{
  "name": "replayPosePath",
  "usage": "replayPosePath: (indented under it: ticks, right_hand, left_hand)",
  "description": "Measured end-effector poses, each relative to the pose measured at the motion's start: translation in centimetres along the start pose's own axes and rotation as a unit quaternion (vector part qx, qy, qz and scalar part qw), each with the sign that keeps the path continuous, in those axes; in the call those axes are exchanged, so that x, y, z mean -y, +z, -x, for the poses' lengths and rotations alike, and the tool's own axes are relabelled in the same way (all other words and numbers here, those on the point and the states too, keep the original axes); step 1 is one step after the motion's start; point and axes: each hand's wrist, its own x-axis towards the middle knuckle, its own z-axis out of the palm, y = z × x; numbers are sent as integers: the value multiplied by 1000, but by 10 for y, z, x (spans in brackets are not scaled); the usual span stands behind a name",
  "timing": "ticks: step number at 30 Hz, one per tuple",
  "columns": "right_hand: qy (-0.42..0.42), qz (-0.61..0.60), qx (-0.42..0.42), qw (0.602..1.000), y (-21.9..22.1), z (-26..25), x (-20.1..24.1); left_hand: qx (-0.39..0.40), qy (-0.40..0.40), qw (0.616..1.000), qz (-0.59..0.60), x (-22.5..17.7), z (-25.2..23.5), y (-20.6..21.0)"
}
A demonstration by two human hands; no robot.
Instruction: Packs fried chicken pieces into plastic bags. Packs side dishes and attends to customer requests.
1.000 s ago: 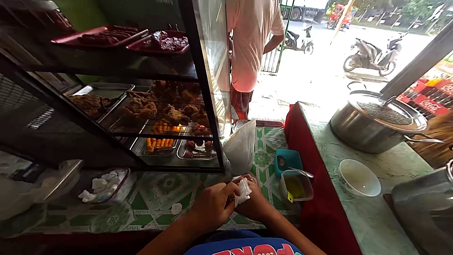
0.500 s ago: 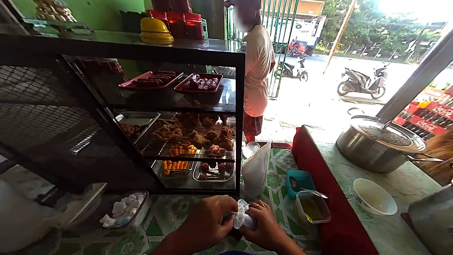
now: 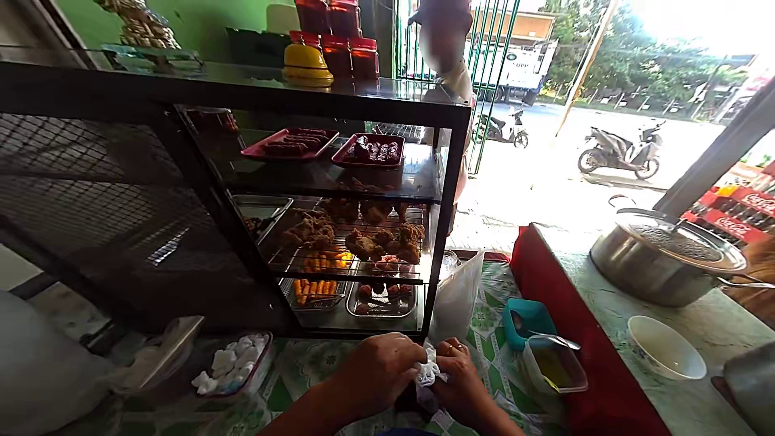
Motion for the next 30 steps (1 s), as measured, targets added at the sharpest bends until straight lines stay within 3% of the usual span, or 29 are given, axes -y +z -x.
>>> replayPosePath:
  ticks: [2, 5, 8, 12, 16, 19, 24, 30]
  right_hand:
    - [20, 35, 27, 999, -6, 3, -1]
    - [107, -16, 63, 992, -4, 22, -10]
    - [130, -86, 7, 988, -17, 30, -11]
    - [95, -183, -86, 975, -51, 21, -10]
    - [3, -142, -178, 974, -99, -1, 4]
    - [-18, -101, -262, 960, -130, -14, 11]
    - [19, -76, -369, 926, -151, -26, 16]
    - [128, 42, -354, 926, -147, -26, -1]
  left_hand:
    - [-80, -48, 996, 1, 4, -2, -21]
    - [-185, -84, 979, -18, 12, -8, -76]
    - [-182, -101, 976, -66, 30, 8, -92]
    - [-212, -200, 945, -149, 59, 38, -99]
    - [-229, -246, 920, -203, 72, 58, -106]
    - [-224, -256, 915, -217, 77, 66, -107]
    - [-224, -272, 906, -234, 80, 81, -99]
    - [-217, -340, 880, -250, 85, 95, -100]
